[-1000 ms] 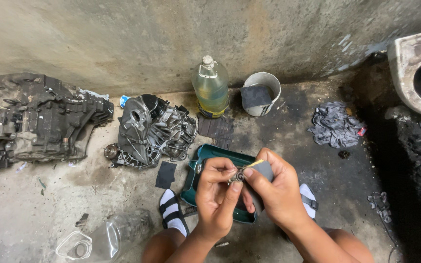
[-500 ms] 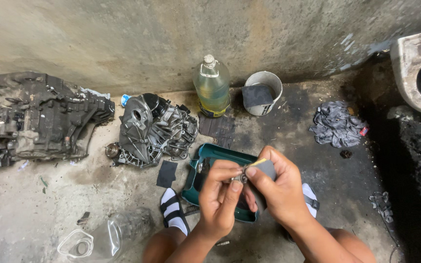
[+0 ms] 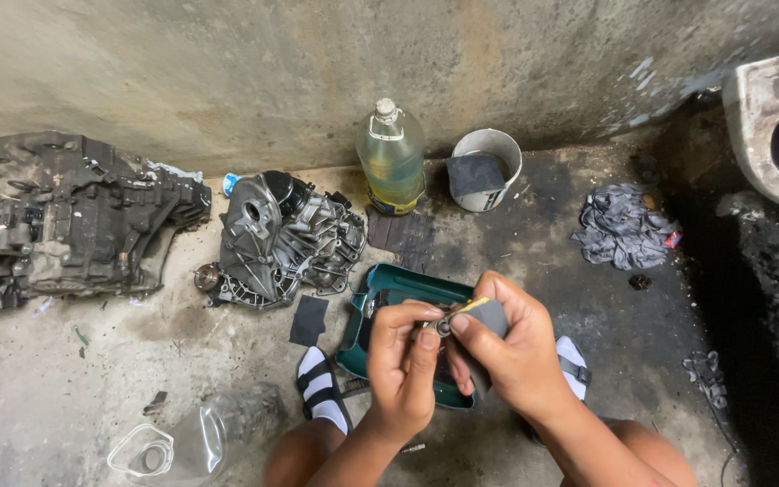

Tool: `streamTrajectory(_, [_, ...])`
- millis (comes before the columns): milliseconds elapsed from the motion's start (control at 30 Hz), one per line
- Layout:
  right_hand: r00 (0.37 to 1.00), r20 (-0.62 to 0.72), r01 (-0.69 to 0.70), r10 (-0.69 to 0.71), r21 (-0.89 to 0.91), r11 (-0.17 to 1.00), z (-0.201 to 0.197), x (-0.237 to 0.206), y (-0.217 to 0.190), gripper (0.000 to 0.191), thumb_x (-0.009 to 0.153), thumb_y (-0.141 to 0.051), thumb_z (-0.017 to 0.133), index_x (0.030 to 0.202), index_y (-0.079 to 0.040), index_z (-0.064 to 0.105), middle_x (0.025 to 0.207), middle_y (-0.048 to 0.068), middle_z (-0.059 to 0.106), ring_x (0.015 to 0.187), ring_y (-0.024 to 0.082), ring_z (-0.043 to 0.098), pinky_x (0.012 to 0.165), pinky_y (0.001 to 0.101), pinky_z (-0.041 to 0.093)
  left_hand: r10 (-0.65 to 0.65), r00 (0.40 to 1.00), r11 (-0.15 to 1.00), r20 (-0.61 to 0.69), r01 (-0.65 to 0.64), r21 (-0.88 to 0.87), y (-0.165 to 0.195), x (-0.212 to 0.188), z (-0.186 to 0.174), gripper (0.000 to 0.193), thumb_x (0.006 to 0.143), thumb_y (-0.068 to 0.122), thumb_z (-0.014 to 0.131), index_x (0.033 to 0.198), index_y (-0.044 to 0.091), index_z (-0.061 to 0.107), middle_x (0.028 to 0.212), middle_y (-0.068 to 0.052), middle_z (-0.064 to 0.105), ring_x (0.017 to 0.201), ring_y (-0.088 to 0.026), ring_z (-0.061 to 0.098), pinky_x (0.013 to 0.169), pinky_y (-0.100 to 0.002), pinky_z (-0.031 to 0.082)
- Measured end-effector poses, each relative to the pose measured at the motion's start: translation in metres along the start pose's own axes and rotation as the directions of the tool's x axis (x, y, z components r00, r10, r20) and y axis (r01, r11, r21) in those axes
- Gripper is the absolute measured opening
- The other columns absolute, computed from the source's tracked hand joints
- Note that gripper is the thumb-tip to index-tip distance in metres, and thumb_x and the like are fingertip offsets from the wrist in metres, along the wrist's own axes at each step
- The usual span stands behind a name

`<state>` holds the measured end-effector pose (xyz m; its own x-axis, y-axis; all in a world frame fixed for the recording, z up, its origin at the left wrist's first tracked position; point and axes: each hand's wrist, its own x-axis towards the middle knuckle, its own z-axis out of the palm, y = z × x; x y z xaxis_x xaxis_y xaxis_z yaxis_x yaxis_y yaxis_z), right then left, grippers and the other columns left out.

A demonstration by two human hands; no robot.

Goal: The person sits on the floor and cleans a spark plug using a sanding block and a small brush. They repeatedly rub the plug's threads and tip, then brush away debris, and place the plug into a green tray.

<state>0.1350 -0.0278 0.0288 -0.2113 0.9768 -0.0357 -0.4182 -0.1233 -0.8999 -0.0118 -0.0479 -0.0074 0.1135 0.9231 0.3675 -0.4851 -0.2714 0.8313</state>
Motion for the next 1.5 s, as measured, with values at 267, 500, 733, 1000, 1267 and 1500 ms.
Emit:
streamTrajectory(267, [0.999,0.016,-0.027,0.027,-0.031,0.999,0.0038,0.0001,-0.0040,0.019,0.095,-0.002,0.058,0.087,-0.005,0.041,0.057,0.012,0.062,0.042,0.015,0.057,0.038,0.0283,0.047,0.076,0.997,0.993,-0.019,-0.074,0.092,-0.0048,0.0012,-0.0018,0.014,0.114,0.009,0.047,0.125,-0.001,0.045,0.109,-0.015,0.057,0.070,-0.018,0.060,0.063,-0.029,0.052])
streamTrajectory(500, [0.997,0.026,-0.070,0.070,-0.017,0.997,0.0031,0.0003,-0.0068,0.019,0.094,-0.001,0.058,0.086,-0.005,0.042,0.054,0.011,0.060,0.040,0.015,0.055,0.036,0.0288,0.045,0.007,1.000,0.999,0.022,-0.008,0.037,-0.0033,0.0022,-0.0069,0.014,0.114,0.010,0.043,0.119,-0.002,0.047,0.104,-0.015,0.057,0.064,-0.016,0.061,0.059,-0.028,0.054])
streamTrajectory(733, [0.998,0.030,-0.058,0.059,-0.023,0.998,0.0042,0.0025,-0.0045,0.019,0.095,-0.001,0.059,0.085,-0.003,0.043,0.055,0.011,0.060,0.040,0.015,0.056,0.037,0.0287,0.045,0.105,0.994,0.969,0.020,-0.107,0.221,-0.0064,0.0049,-0.0093,0.014,0.121,0.009,0.042,0.117,-0.003,0.048,0.101,-0.015,0.058,0.072,-0.018,0.055,0.066,-0.028,0.049])
streamTrajectory(1000, [0.999,0.006,-0.050,0.050,-0.051,0.997,0.0029,0.0017,-0.0029,0.019,0.094,-0.001,0.059,0.086,-0.003,0.043,0.057,0.012,0.062,0.042,0.015,0.058,0.038,0.0287,0.047,0.004,1.000,0.995,-0.026,-0.002,0.099,-0.0015,0.0048,-0.0055,0.012,0.113,0.010,0.043,0.115,-0.002,0.047,0.097,-0.013,0.058,0.058,-0.013,0.058,0.054,-0.025,0.051])
streamTrajectory(1267, [0.996,0.038,-0.072,0.075,-0.077,0.994,0.0004,0.0013,-0.0031,0.018,0.094,0.001,0.060,0.085,-0.003,0.044,0.056,0.012,0.062,0.042,0.015,0.057,0.038,0.0287,0.046,0.017,1.000,0.991,-0.020,-0.014,0.132,-0.0031,0.0044,-0.0071,0.014,0.116,0.010,0.042,0.115,-0.002,0.048,0.098,-0.014,0.058,0.066,-0.014,0.057,0.061,-0.027,0.051])
streamTrajectory(1500, [0.999,0.004,-0.040,0.041,-0.078,0.996,0.0010,0.0006,-0.0014,0.017,0.093,-0.001,0.058,0.085,-0.004,0.044,0.056,0.012,0.063,0.041,0.016,0.058,0.037,0.0289,0.047,-0.038,0.999,0.998,-0.037,0.040,0.053,0.0001,0.0064,-0.0039,0.014,0.113,0.011,0.042,0.111,-0.002,0.048,0.094,-0.013,0.059,0.057,-0.012,0.058,0.053,-0.024,0.049])
